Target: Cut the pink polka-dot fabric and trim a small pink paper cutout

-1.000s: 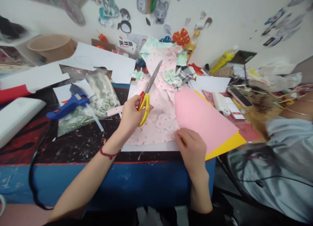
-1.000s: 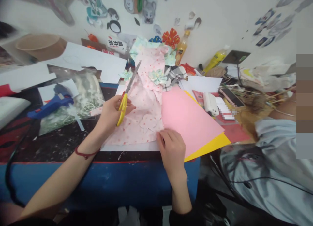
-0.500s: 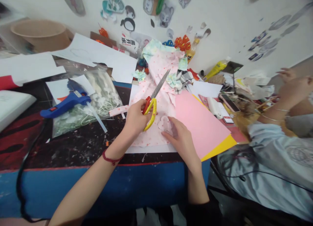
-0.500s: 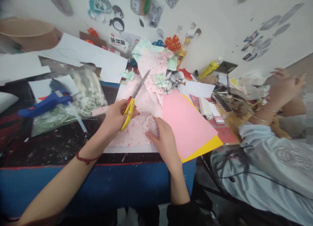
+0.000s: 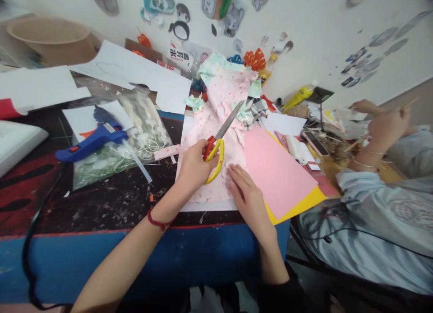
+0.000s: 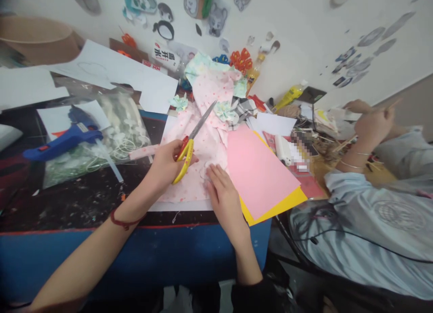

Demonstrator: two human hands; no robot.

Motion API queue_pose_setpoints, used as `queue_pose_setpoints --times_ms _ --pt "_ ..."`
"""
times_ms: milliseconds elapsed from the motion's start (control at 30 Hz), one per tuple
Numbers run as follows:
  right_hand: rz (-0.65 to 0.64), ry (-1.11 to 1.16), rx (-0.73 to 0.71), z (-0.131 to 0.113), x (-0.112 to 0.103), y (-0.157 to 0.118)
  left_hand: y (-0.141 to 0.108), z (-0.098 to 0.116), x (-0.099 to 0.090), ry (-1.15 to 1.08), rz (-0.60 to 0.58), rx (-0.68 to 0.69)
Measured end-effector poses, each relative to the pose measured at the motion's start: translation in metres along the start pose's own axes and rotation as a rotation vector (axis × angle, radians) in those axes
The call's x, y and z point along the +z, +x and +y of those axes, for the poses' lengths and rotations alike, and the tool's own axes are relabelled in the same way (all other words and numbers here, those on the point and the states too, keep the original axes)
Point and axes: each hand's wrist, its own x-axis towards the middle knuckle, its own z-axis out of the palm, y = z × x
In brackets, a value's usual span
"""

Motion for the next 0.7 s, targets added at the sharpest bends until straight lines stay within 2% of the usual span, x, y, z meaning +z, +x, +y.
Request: queue_pose_setpoints --times_ms 133,533,700 --pt "-0.002 -0.022 -0.004 0.002 0.008 -0.003 0.0 -0.002 0.001 0.026 0.005 0.012" --pt "-0.05 -0.073 -0.011 -0.011 0.006 -0.012 0.002 -0.002 0.002 0.027 -0.03 -0.04" --pt "-0.008 -0.027 0.002 -0.01 0.008 -0.014 0.001 -0.003 0.002 0.013 -0.026 -0.043"
